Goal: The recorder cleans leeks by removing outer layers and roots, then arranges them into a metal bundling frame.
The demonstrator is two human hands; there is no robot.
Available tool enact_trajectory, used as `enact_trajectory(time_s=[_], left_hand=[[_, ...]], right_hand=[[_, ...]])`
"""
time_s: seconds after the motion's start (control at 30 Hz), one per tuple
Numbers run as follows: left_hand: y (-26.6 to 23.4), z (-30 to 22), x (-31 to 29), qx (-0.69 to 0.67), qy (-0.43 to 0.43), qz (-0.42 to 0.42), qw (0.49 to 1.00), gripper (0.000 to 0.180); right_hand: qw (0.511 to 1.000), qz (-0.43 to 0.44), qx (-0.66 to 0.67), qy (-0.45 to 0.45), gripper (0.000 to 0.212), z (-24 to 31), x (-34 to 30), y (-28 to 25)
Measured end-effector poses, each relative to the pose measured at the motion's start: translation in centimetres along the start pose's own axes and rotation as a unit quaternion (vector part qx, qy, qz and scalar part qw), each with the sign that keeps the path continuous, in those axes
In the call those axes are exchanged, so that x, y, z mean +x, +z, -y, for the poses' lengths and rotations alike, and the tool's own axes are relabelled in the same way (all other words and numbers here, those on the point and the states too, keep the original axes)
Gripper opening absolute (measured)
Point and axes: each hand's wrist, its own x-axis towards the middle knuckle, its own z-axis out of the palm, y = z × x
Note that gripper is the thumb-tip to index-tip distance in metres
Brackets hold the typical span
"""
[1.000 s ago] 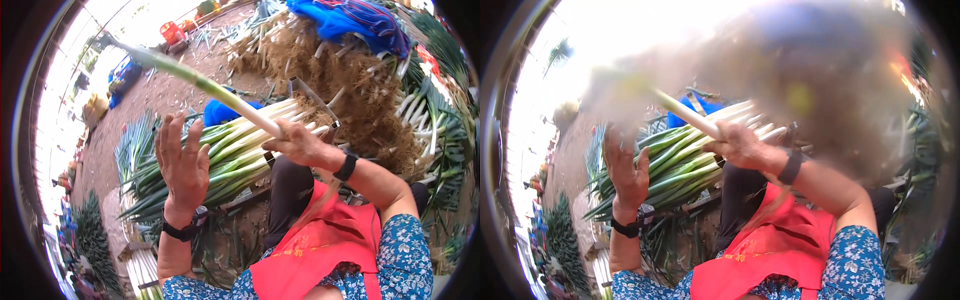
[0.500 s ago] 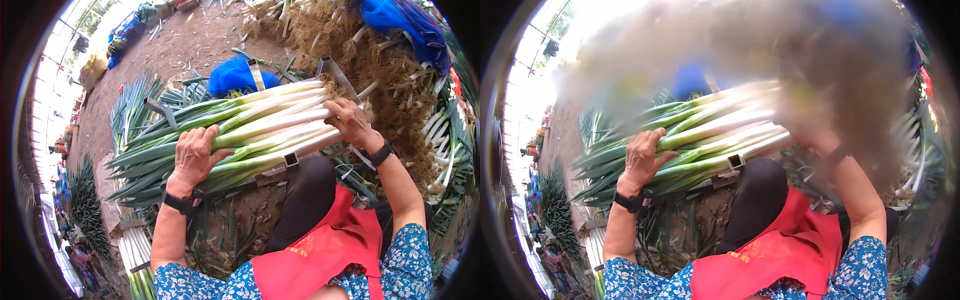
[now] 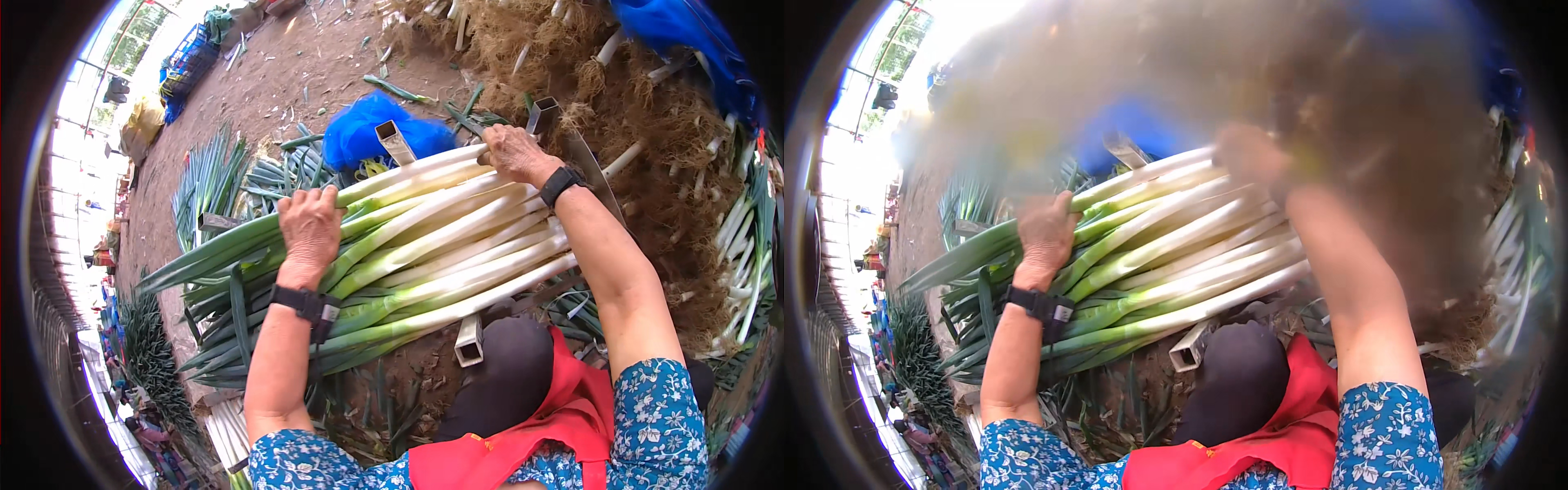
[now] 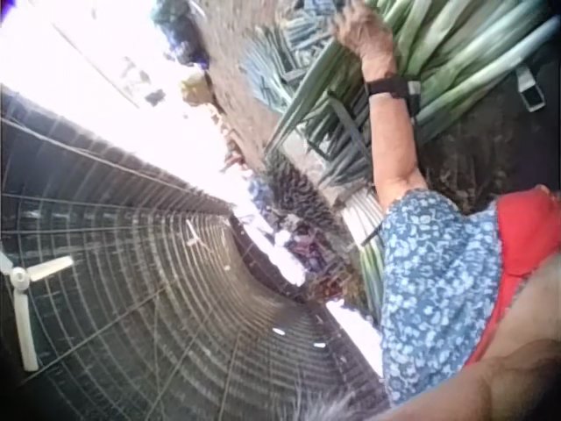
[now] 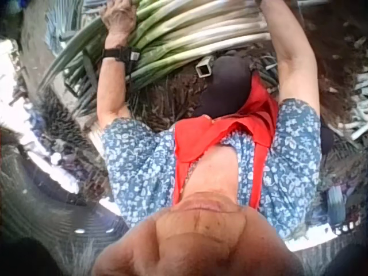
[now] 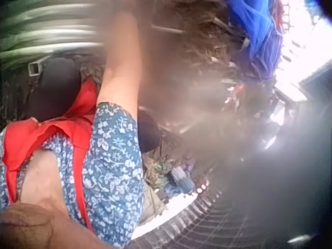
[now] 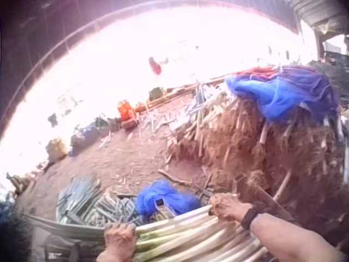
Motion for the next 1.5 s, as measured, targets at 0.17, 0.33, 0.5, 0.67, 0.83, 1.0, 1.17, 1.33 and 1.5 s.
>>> enact_trajectory(time_s=[0.17, 0.33, 0.5, 0.67, 0.83, 1.0, 1.17, 1.33, 1.5], left_hand=[[2.0, -1.2, 1.9, -0.075, 0.022, 0.045, 0.996, 0.028], [3.6, -0.3, 1.9, -0.116, 0.046, 0.101, 0.987, 0.027], [3.9, -0.4, 2.0, -0.118, 0.03, 0.104, 0.987, 0.029], [3.0, -1.3, 1.3, -0.125, 0.032, 0.142, 0.981, 0.034], [3.5, -1.2, 2.0, -0.152, 0.003, 0.203, 0.967, 0.041], [5.8, -0.4, 1.8, -0.178, 0.044, 0.159, 0.97, 0.04], [6.6, -0.1, 3.2, -0.203, 0.03, 0.248, 0.947, 0.04], [8.7, -1.2, 5.8, -0.217, 0.112, 0.232, 0.942, 0.045], [11.5, 1.3, 5.7, -0.383, 0.143, 0.201, 0.89, 0.042]], right_hand=[[0.987, -0.118, -0.016, -0.111, 0.027, -5.6, 0.3, 4.3], [0.997, -0.05, 0.041, -0.037, 0.028, -4.7, -0.2, 4.5], [0.999, -0.018, -0.049, 0.013, 0.032, -1.4, -0.9, 2.4], [0.999, 0.037, -0.025, 0.018, 0.034, -1.3, -2.1, 0.6], [0.999, 0.048, 0.009, 0.016, 0.031, -0.9, -1.6, 0.7], [0.997, 0.017, -0.076, -0.012, 0.033, -0.7, -1.6, 1.8], [0.991, 0.123, -0.006, 0.057, 0.04, -0.6, 0.5, 1.7], [0.965, 0.088, 0.187, 0.164, 0.035, -4.1, -0.7, 3.9], [0.987, 0.07, -0.1, 0.102, 0.034, -0.9, 2.6, 5.2]])
